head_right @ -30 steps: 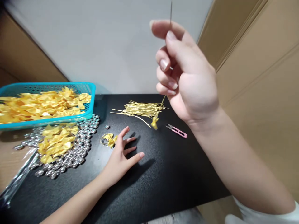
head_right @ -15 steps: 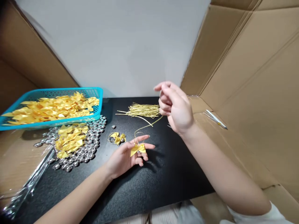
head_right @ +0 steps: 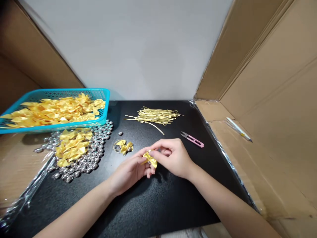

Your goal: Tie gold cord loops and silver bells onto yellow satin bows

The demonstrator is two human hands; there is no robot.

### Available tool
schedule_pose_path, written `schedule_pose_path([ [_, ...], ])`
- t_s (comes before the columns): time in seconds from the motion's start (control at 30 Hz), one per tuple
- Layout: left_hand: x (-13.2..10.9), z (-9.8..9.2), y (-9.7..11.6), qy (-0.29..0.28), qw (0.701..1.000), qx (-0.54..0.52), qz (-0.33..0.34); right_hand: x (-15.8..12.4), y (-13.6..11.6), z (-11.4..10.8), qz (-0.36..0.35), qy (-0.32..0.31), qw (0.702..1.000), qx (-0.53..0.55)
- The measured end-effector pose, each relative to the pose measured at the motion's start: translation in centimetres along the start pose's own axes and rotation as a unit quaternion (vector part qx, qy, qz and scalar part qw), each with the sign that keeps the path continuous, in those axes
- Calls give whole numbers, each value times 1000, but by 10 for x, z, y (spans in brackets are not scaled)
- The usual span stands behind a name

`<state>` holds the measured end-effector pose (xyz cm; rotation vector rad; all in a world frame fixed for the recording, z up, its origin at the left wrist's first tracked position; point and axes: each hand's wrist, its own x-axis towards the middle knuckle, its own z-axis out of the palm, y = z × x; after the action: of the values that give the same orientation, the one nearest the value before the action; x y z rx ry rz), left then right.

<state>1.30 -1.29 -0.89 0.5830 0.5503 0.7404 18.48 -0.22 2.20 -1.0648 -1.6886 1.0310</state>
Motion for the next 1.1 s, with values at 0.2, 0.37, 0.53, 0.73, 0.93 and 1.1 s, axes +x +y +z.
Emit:
schedule_pose_path([
  [0.2,1,3,0,31,999,38,-1,-10,5,3,-130,46,990,-43],
  [0.37,-3,4,-2,60,997,37,4,-11,8,5,-118,89,986,-76],
  [0.53,-4,4,-4,72,995,67,-28,-12,10,6,-100,120,984,-85],
  [0.73,-1,3,-3,78,989,108,-56,-12,12,7,-120,109,983,-85],
  [0.93,2,3,-3,141,979,142,-35,-14,14,8,-143,76,984,-74],
  [1.1,2,1,-3,195,972,133,13,-16,15,9,-229,66,966,-98],
])
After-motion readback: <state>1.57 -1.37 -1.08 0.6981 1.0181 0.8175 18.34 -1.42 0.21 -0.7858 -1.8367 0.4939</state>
